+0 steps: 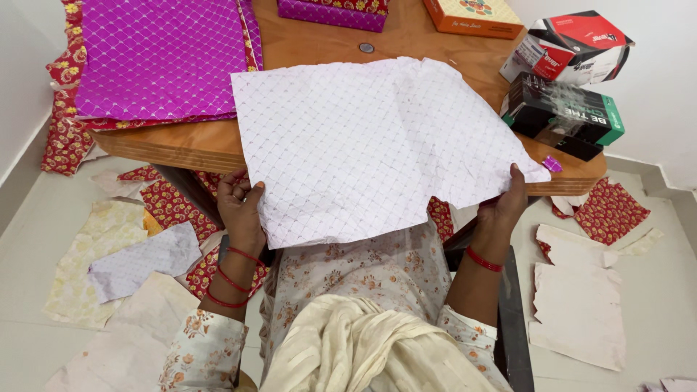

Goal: The person wraps a rectangular box with red patterned paper, folds the edges, and secures the package with tape. They then place the wrapped box aside and begin wrapping a second box with white patterned paper.

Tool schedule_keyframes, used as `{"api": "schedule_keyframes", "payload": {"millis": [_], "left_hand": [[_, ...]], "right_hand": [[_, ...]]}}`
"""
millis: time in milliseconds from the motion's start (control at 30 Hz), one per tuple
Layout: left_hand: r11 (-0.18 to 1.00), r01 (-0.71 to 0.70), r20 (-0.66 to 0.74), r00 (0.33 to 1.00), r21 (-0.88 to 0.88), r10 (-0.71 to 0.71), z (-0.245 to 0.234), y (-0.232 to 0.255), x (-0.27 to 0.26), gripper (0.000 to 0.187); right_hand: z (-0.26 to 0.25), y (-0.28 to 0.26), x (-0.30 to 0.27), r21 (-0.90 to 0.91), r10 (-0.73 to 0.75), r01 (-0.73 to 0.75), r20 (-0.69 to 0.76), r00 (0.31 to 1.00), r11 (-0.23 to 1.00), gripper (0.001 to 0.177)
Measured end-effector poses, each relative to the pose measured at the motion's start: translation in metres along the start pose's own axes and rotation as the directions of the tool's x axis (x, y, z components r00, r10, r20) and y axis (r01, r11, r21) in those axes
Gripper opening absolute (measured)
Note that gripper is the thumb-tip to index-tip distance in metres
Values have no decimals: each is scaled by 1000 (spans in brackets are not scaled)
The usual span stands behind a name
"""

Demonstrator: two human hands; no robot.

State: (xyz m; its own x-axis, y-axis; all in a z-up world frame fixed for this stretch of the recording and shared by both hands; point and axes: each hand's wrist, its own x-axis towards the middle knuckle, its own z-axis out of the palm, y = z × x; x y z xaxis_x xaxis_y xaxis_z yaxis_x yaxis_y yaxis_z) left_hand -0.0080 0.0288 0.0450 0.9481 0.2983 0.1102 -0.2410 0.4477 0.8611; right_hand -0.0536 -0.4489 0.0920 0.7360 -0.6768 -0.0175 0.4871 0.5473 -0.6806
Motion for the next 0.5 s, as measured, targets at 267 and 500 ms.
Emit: {"api": "schedule_keyframes", "payload": {"millis": [267,500], "left_hand": [[953,-199,44,980,228,194,12,27,-7,47],[460,-557,301,801,692,518,28,77,47,26]], "right_hand": [[-28,3,18,21,-36,36,-34,999,999,58],[-42,-4,24,74,25,-32,86,996,997,57]]}}
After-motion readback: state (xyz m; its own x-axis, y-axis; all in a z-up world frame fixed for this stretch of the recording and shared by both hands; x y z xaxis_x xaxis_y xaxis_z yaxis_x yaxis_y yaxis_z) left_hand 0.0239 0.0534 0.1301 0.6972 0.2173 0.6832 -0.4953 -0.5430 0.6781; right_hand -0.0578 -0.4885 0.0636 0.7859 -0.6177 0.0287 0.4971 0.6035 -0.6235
